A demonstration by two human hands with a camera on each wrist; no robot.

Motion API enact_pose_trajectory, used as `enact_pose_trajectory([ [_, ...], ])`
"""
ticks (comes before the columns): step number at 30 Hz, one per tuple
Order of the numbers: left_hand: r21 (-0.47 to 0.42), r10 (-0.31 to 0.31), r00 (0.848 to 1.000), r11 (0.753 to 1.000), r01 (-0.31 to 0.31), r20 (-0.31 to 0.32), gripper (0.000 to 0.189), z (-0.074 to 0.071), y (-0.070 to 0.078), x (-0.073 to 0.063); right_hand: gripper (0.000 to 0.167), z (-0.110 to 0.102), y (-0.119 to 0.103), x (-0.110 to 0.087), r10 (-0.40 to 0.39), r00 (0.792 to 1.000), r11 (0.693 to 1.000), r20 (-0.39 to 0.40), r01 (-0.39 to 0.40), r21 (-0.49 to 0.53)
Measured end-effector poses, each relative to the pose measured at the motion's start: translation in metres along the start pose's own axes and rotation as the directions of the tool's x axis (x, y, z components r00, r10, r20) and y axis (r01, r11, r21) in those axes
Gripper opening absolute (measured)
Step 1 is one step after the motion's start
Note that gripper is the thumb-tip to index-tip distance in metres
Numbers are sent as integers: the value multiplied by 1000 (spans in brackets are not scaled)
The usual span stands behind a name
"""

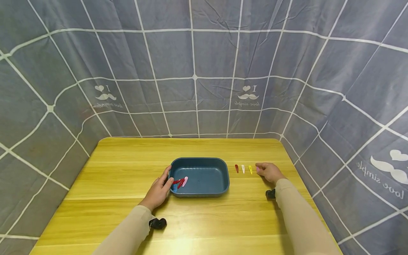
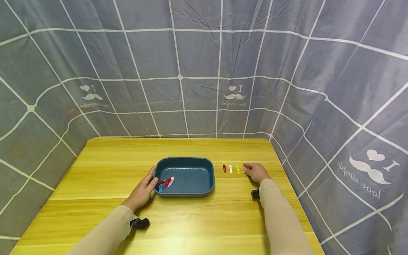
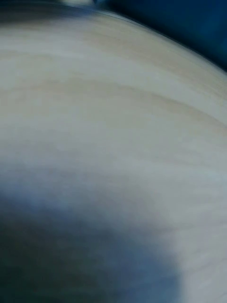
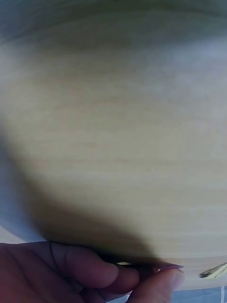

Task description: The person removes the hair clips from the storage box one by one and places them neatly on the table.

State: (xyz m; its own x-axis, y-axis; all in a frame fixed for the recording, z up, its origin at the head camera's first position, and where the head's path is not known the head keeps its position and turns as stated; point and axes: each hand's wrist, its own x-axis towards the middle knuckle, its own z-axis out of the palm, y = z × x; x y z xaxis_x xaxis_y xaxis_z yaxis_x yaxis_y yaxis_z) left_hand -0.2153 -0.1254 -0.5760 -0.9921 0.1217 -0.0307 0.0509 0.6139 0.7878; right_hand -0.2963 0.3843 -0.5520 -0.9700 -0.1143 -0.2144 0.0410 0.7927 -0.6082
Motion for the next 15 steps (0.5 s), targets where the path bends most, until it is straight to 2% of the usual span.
enact_pose_trajectory([
  [15, 3, 0, 1000, 1000, 0, -1, 61, 0, 1, 0, 45, 3, 1, 3, 0, 1000, 999, 0, 0, -41],
])
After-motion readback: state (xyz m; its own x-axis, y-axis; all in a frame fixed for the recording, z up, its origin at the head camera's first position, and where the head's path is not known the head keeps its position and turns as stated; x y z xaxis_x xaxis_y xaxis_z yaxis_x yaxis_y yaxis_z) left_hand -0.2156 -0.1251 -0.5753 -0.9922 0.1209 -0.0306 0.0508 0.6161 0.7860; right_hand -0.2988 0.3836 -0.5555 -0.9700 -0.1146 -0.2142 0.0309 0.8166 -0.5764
